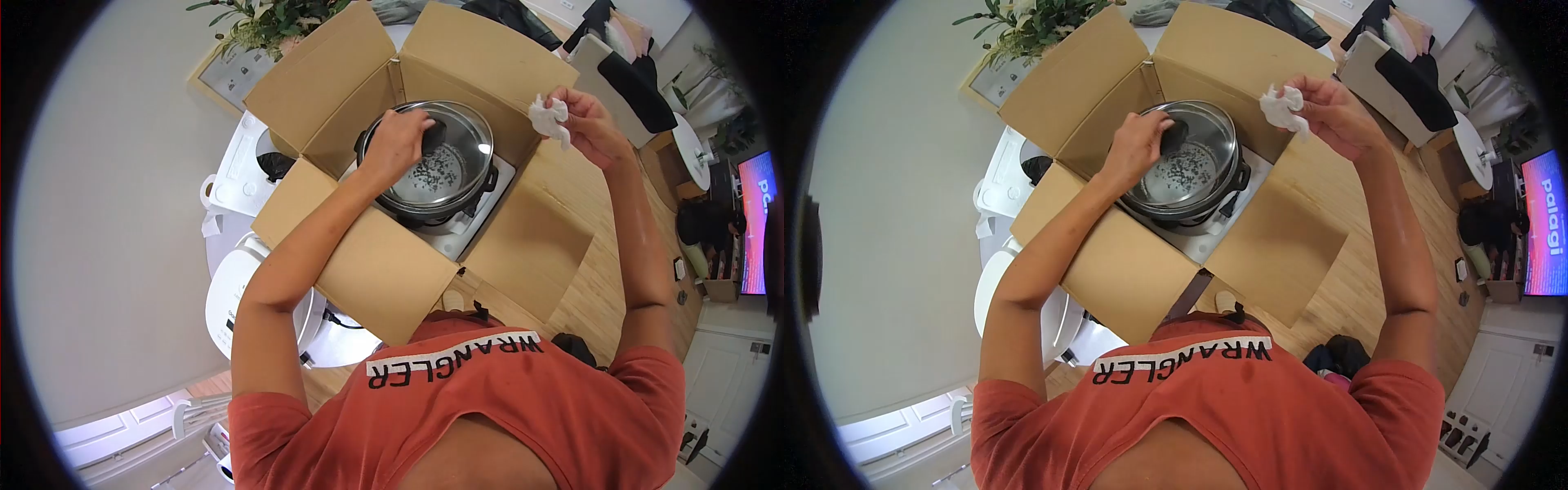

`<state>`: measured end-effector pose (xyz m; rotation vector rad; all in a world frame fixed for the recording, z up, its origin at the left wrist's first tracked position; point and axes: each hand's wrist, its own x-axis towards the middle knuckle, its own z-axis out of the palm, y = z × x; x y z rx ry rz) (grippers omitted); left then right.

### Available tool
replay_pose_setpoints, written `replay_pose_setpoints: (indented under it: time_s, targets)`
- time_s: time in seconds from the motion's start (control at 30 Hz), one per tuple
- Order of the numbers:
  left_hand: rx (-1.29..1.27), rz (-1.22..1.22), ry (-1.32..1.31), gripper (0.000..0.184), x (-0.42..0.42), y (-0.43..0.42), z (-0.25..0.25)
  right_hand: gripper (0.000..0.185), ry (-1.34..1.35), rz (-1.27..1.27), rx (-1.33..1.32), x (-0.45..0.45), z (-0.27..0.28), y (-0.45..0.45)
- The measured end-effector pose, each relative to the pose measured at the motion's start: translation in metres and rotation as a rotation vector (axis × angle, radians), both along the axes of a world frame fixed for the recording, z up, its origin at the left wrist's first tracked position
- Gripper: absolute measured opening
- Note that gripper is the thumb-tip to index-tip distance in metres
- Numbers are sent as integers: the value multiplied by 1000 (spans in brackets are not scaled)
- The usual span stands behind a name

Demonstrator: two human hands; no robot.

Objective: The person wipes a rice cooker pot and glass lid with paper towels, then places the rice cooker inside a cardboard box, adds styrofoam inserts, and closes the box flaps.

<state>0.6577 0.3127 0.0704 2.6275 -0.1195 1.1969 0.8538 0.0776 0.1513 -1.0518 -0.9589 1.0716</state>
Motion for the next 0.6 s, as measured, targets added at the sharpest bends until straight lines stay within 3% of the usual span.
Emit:
replay_pose_setpoints:
  time_s: [0.13, 0.6]
  targets:
    - [155, -15, 150, 7, 2, -6, -6, 19, 14, -15, 39, -6, -3, -29]
    - [346, 71, 221, 6, -2, 13, -19, 17, -86, -208, -89, -27, -10, -49]
